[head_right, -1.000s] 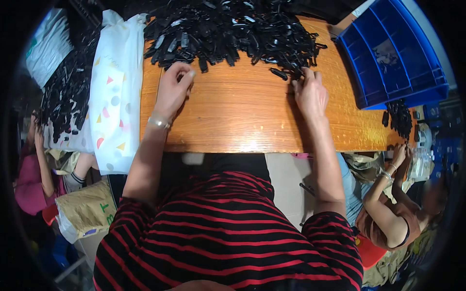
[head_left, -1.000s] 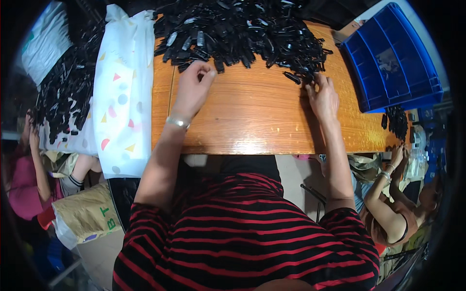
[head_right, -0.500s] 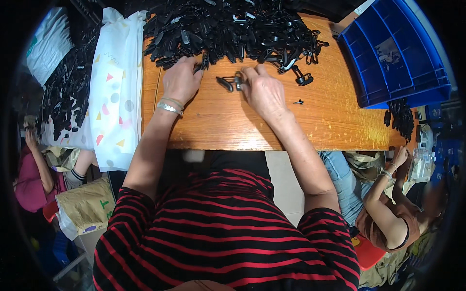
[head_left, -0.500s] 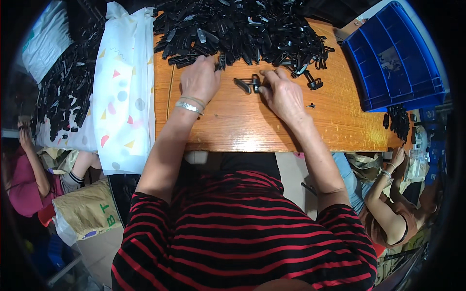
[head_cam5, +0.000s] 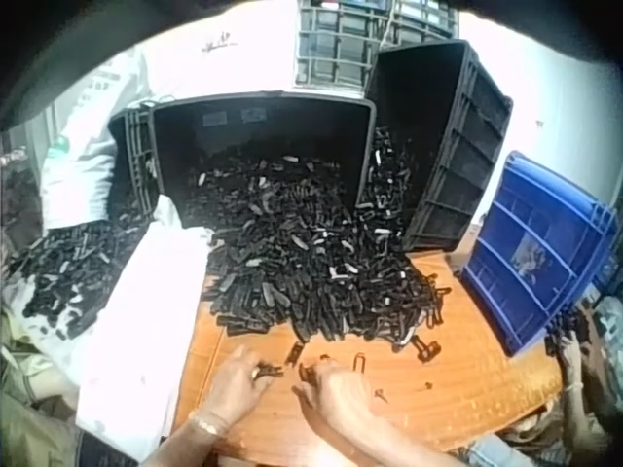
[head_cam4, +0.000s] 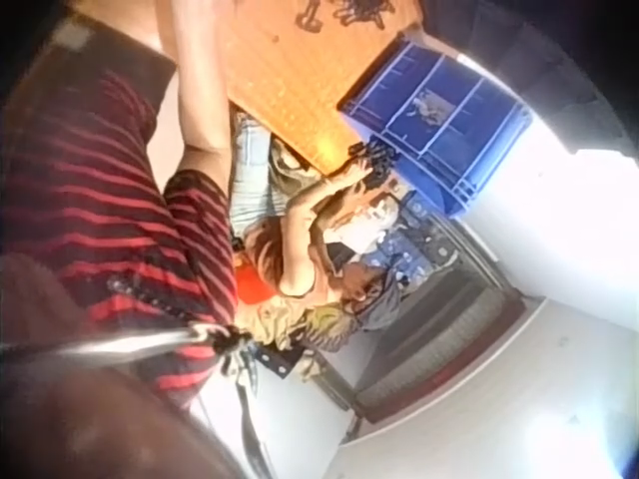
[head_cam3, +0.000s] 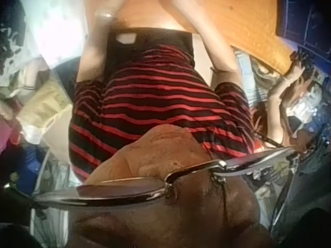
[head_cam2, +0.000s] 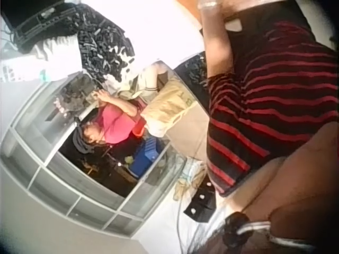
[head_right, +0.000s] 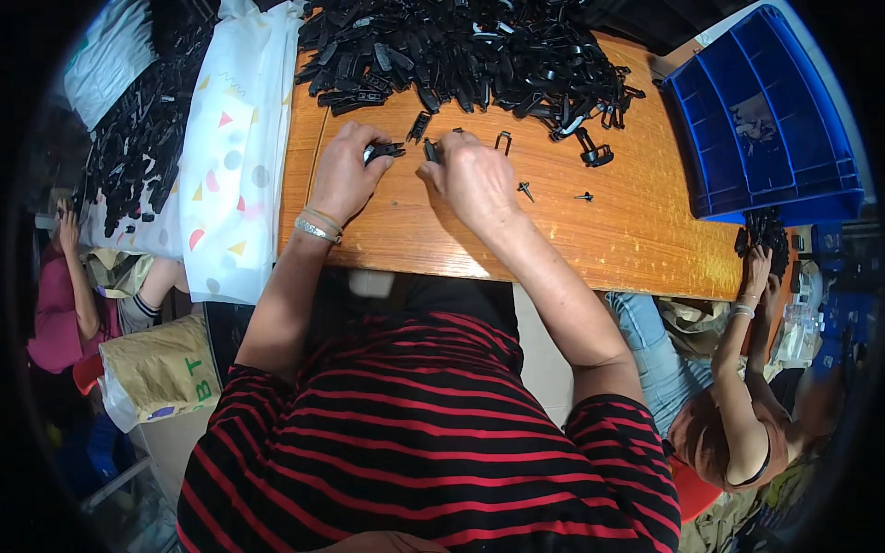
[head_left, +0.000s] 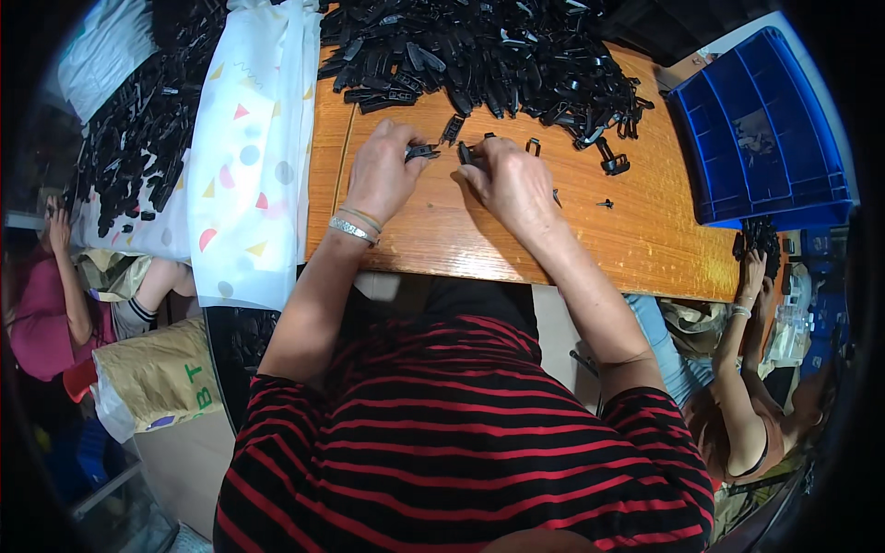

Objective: Assembling small black plastic components by hand.

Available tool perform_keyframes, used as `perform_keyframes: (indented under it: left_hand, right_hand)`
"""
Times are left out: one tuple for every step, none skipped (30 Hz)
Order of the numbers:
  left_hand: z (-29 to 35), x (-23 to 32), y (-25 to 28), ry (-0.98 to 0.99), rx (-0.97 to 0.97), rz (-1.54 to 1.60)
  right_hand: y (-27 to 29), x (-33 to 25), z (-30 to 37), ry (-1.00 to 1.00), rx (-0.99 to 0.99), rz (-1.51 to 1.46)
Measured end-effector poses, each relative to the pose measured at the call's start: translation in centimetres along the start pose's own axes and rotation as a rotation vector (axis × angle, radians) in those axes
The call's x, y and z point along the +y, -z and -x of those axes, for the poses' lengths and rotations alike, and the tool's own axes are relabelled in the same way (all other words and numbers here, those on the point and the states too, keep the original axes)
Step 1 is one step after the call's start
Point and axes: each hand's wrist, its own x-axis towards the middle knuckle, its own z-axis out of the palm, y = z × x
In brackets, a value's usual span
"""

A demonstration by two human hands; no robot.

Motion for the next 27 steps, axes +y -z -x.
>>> perform_keyframes:
  left_hand:
    - [0.1, 0.0, 0.1, 0.002, 0.004, 0.008]
    - [0.1, 0.0, 0.2, 0.003, 0.008, 0.015]
    - [0.2, 0.0, 0.3, 0.003, 0.011, 0.014]
    - [0.3, 0.1, 0.5, -0.003, 0.012, 0.013]
    - [0.4, 0.2, 0.7, -0.009, 0.012, 0.012]
    - [0.5, 0.0, 0.8, -0.01, 0.015, 0.01]
    - [0.6, -0.2, 1.0, -0.026, 0.029, 0.044]
    - [0.7, -0.3, 1.1, -0.042, 0.042, 0.078]
    - [0.8, -0.4, 1.2, -0.044, 0.046, 0.076]
    - [0.9, -0.4, 1.3, -0.04, 0.033, 0.125]
    - [0.9, -0.4, 1.5, -0.037, 0.019, 0.174]
    - [0.9, -0.3, 1.6, -0.041, 0.024, 0.172]
    - [0.9, -0.1, 1.7, -0.047, 0.0, 0.197]
    - [1.0, 0.1, 1.7, -0.055, -0.024, 0.222]
    - [1.0, 0.3, 1.6, -0.057, -0.02, 0.22]
    - [0.9, 0.7, 1.5, -0.063, -0.021, 0.29]
    - [0.8, 1.0, 1.4, -0.069, -0.023, 0.36]
    - [0.7, 1.2, 1.4, -0.075, -0.021, 0.358]
    - [0.6, 1.5, 1.5, -0.001, -0.03, 0.516]
    - [0.5, 1.8, 1.5, 0.074, -0.041, 0.674]
    - [0.5, 1.9, 1.5, 0.069, -0.041, 0.673]
    - [0.5, 1.8, 1.6, 0.183, -0.058, 0.895]
    - [0.6, 1.8, 1.6, 0.3, -0.077, 1.118]
    - [0.6, 1.8, 1.4, 0.298, -0.073, 1.115]
    - [0.8, 1.9, 1.1, 0.303, -0.067, 1.192]
    - [1.0, 2.1, 0.7, 0.308, -0.059, 1.27]
    - [1.1, 2.3, 0.3, 0.312, -0.058, 1.269]
  right_hand:
    - [-0.3, -0.3, -0.2, -0.026, -0.041, 0.047]
    - [-0.7, -0.3, -0.3, -0.022, -0.009, 0.039]
    - [-0.8, -0.2, -0.4, -0.02, -0.009, 0.039]
    - [-1.0, -0.1, -0.5, 0.004, 0.0, -0.001]
    - [-1.1, 0.0, -0.6, 0.028, 0.009, -0.04]
    - [-1.2, 0.0, -0.5, 0.031, 0.01, -0.041]
    - [-1.2, -0.1, -0.3, 0.078, -0.005, -0.036]
    - [-1.2, -0.2, -0.1, 0.125, -0.019, -0.031]
    - [-1.1, 0.0, 0.0, 0.129, -0.016, -0.031]
    - [-0.9, 0.3, 0.0, 0.124, -0.04, -0.045]
    - [-0.7, 0.5, 0.0, 0.119, -0.063, -0.058]
    - [-0.4, 0.5, -0.1, 0.124, -0.058, -0.057]
    - [0.1, 0.2, -0.1, 0.062, -0.041, -0.119]
    - [0.6, -0.1, -0.2, -0.001, -0.023, -0.181]
    - [0.9, -0.5, -0.2, 0.004, -0.021, -0.181]
    - [1.1, -1.0, -0.2, 0.037, 0.059, -0.276]
    - [1.1, -1.5, -0.2, 0.072, 0.139, -0.371]
    - [0.9, -2.0, -0.2, 0.051, 0.143, -0.42]
    - [0.7, -1.9, -0.2, 0.054, 0.149, -0.419]
    - [0.4, -1.8, -0.1, 0.081, 0.164, -0.416]
    - [0.3, -1.7, -0.1, 0.107, 0.178, -0.414]
    - [0.5, -2.1, 0.2, 0.04, 0.131, -0.483]
    - [0.4, -2.3, 0.4, 0.045, 0.133, -0.485]
    - [0.2, -2.4, 0.5, -0.006, 0.137, -0.554]
    - [0.0, -2.5, 0.7, -0.061, 0.136, -0.623]
    - [-0.2, -2.6, 0.8, -0.062, 0.133, -0.625]
    - [-0.4, -2.7, 0.8, -0.089, 0.138, -0.728]
